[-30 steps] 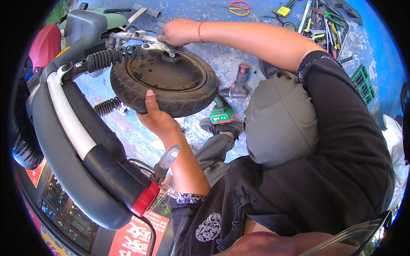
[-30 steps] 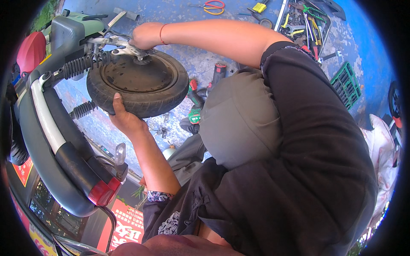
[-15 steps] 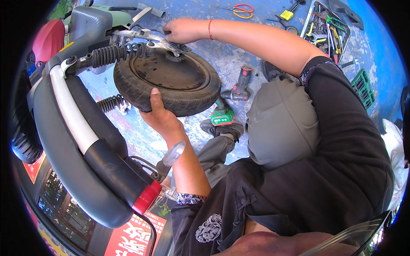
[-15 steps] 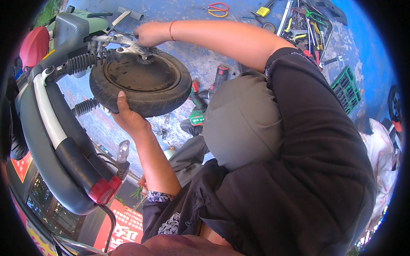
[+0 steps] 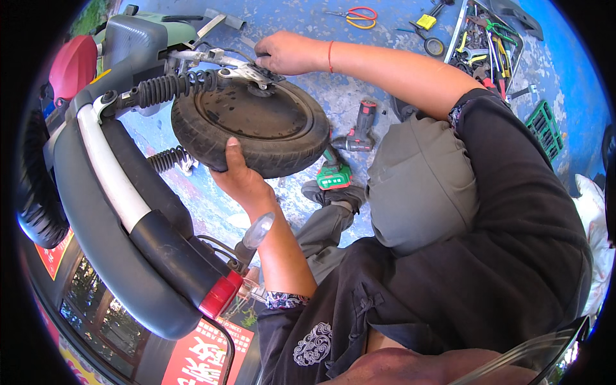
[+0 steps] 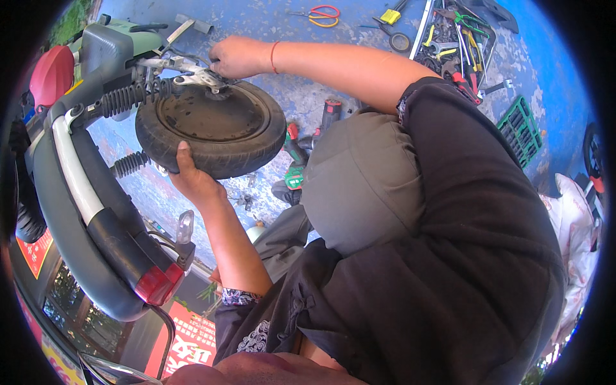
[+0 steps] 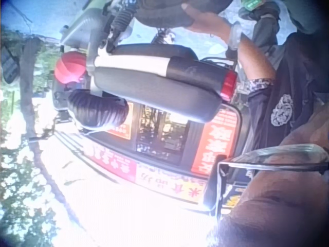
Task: The person uses a cordless impact driver to remove bolts from the rear wheel assembly of a scooter. They then remove the wheel and brake components, inspect the parts, and begin reassembling the wheel onto the scooter frame.
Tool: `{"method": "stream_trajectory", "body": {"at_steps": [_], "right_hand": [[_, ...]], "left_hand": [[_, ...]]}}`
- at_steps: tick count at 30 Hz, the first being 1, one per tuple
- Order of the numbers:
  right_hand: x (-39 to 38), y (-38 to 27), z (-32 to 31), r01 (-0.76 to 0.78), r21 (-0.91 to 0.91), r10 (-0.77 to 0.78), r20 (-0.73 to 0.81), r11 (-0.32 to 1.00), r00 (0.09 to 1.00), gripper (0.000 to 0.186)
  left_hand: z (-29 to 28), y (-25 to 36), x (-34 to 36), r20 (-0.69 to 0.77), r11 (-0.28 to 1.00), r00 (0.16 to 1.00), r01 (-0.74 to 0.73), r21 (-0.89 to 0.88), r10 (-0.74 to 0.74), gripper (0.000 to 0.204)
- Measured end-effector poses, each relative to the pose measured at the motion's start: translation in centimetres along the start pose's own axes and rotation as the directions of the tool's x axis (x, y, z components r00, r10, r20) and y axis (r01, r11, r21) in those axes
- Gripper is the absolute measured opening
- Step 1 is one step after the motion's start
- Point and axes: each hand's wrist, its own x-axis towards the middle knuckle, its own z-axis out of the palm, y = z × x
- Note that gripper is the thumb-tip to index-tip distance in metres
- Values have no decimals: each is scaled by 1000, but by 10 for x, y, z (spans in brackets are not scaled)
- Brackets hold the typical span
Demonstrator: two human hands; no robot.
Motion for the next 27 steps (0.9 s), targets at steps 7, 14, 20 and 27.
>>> {"method": "stream_trajectory", "body": {"at_steps": [7,14,20,27], "right_hand": [[-1,2,-3,7,48,-5,-39,999,999,36],[-10,6,-22,64,84,-75,133,994,988,27],[-12,12,-13,165,-122,-145,157,979,977,32],[15,23,-7,-3,18,2,82,1000,997,43]], "left_hand": [[-1,-3,2,-13,1000,1000,20,-1,-20,51],[-4,-5,2,12,1000,1000,2,-14,-2,52],[-1,-4,-2,1,1000,1000,2,-21,-2,54],[1,-11,-4,-22,997,999,-27,66,28,51]]}}
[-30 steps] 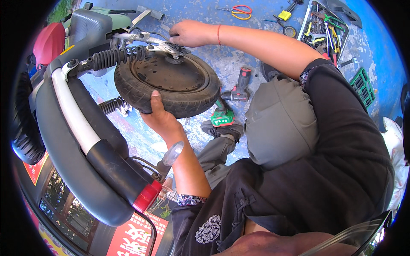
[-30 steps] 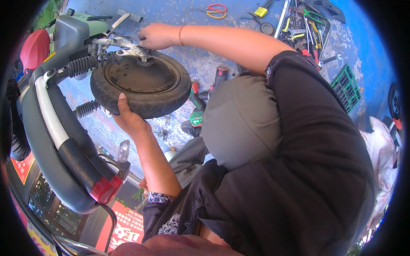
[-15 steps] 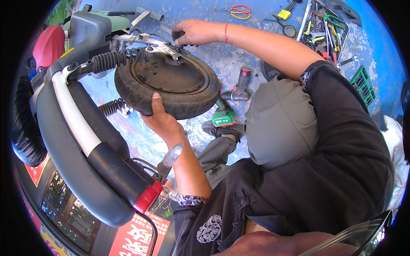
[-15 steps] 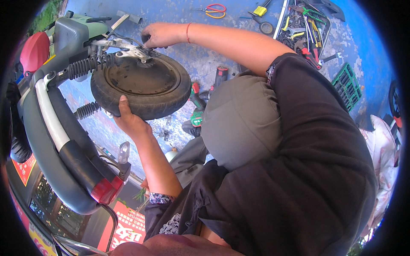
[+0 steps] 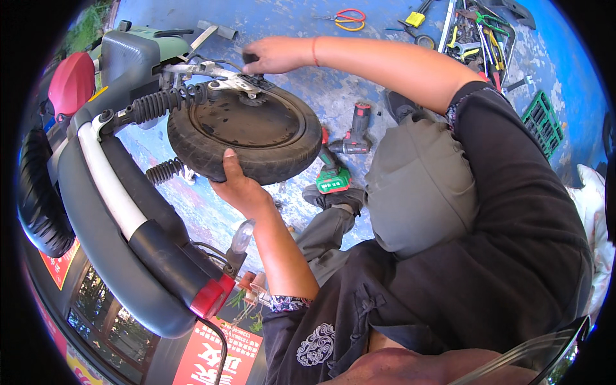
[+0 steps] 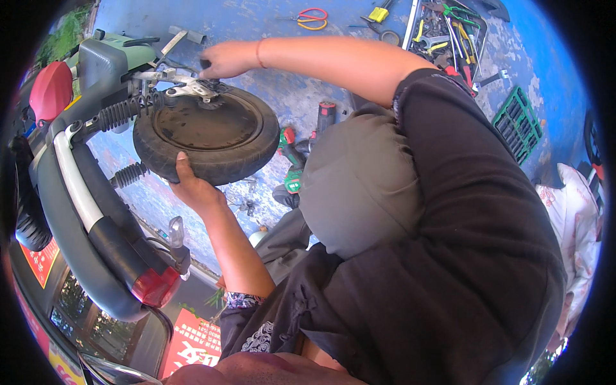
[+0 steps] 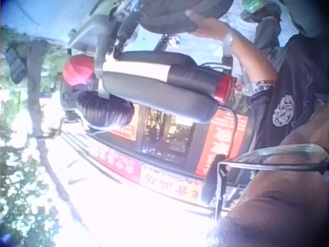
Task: The person uses a cordless impact driver to remove bolts from the rear wheel assembly of a scooter. They then remove the wheel and brake components, inspect the parts, and begin reassembling the wheel onto the scooter frame.
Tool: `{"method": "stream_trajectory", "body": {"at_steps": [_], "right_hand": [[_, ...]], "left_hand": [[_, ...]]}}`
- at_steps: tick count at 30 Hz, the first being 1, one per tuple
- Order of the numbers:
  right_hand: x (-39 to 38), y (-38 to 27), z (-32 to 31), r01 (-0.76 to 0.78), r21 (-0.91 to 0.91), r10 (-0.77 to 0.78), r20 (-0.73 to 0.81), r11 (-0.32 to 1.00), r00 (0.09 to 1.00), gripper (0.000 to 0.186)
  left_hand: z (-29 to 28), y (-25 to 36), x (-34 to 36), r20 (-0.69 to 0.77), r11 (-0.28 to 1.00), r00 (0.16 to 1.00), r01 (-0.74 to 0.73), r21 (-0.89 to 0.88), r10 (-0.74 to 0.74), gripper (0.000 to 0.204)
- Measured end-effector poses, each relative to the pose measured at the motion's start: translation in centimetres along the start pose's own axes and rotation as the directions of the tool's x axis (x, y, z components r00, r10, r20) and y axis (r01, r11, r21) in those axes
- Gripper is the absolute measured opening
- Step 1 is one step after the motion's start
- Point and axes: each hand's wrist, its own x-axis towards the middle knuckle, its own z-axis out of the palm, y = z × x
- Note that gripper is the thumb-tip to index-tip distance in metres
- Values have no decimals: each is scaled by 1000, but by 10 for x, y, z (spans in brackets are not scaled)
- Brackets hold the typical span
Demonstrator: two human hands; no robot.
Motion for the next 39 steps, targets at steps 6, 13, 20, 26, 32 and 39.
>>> {"method": "stream_trajectory", "body": {"at_steps": [6,13,20,26,32,39], "right_hand": [[25,-24,14,-40,-107,51,101,993,994,36],[15,-31,4,-79,-163,103,143,983,984,34],[26,-32,2,-119,-179,150,169,977,974,36],[14,-41,8,-74,-120,82,63,990,995,31],[16,-40,11,-158,-181,174,73,971,982,30],[5,-53,-4,-175,-181,199,121,968,973,30]], "left_hand": [[-10,-2,4,57,999,998,-13,43,11,52],[-3,5,1,61,997,996,68,-45,-66,54],[-4,4,1,38,998,997,64,-24,-63,55],[-5,1,0,36,1000,999,16,-10,-16,56],[-3,2,1,18,1000,999,31,-3,-31,57],[-5,3,0,32,998,998,61,-16,-60,56]]}}
